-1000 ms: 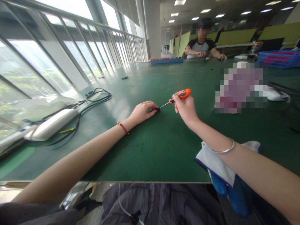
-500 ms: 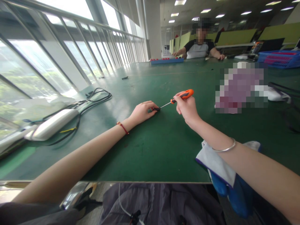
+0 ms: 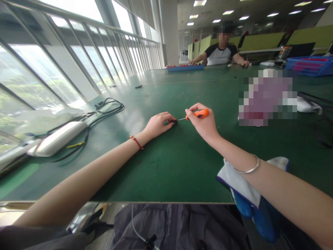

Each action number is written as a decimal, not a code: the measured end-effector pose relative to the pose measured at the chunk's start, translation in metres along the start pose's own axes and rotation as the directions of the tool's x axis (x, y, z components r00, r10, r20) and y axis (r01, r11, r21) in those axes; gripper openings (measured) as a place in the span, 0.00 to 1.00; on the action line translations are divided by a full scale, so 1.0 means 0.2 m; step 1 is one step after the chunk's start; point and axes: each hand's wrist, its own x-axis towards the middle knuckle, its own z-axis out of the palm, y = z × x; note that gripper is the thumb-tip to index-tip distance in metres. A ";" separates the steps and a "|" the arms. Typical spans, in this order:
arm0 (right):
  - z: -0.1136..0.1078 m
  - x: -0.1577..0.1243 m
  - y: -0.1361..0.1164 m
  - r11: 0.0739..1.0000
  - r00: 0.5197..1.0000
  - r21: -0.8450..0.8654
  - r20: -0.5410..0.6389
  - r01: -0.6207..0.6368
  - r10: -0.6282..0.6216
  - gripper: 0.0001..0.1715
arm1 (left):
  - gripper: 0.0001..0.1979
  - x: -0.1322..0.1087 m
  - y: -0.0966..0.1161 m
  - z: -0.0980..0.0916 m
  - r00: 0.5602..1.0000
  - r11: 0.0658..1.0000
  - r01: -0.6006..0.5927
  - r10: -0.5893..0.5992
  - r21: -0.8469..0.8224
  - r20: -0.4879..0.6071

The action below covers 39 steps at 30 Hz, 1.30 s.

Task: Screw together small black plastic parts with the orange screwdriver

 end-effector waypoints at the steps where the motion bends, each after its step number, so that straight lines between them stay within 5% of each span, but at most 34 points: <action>1: 0.00 0.00 0.00 1.000 1.000 0.000 -0.002 0.010 -0.010 0.09 | 0.10 0.00 0.00 0.00 1.000 1.000 -0.002 0.002 -0.003 -0.001; 7: 0.01 0.00 0.00 0.992 0.993 0.063 -0.042 0.111 -0.108 0.15 | 0.10 0.00 -0.01 0.00 1.000 1.000 -0.015 0.015 -0.014 0.002; 15: 0.01 -0.02 -0.03 0.977 0.985 -0.127 0.013 0.173 -0.173 0.05 | 0.10 0.00 -0.01 0.00 1.000 0.999 -0.022 0.022 -0.037 0.005; 21: 0.01 -0.02 -0.01 0.971 0.974 -0.084 0.003 0.226 -0.226 0.19 | 0.10 0.00 -0.01 0.00 1.000 0.999 -0.027 0.027 -0.031 0.001; 26: 0.01 -0.04 -0.04 0.965 0.981 -0.184 0.065 0.190 -0.181 0.05 | 0.11 0.00 -0.01 0.00 0.999 0.999 -0.031 0.031 -0.030 0.007; 30: 0.01 -0.04 -0.04 0.961 0.973 -0.148 0.043 0.233 -0.229 0.04 | 0.11 0.00 -0.01 0.00 0.999 0.999 -0.041 0.041 -0.033 0.001; 36: 0.01 -0.03 -0.03 0.965 0.970 -0.109 -0.008 0.239 -0.242 0.17 | 0.11 0.00 -0.01 0.00 0.999 0.999 -0.048 0.049 -0.025 0.009; 39: 0.01 -0.04 -0.04 0.960 0.978 -0.186 0.033 0.210 -0.208 0.08 | 0.11 0.00 -0.01 0.00 0.999 0.999 -0.045 0.045 -0.020 0.011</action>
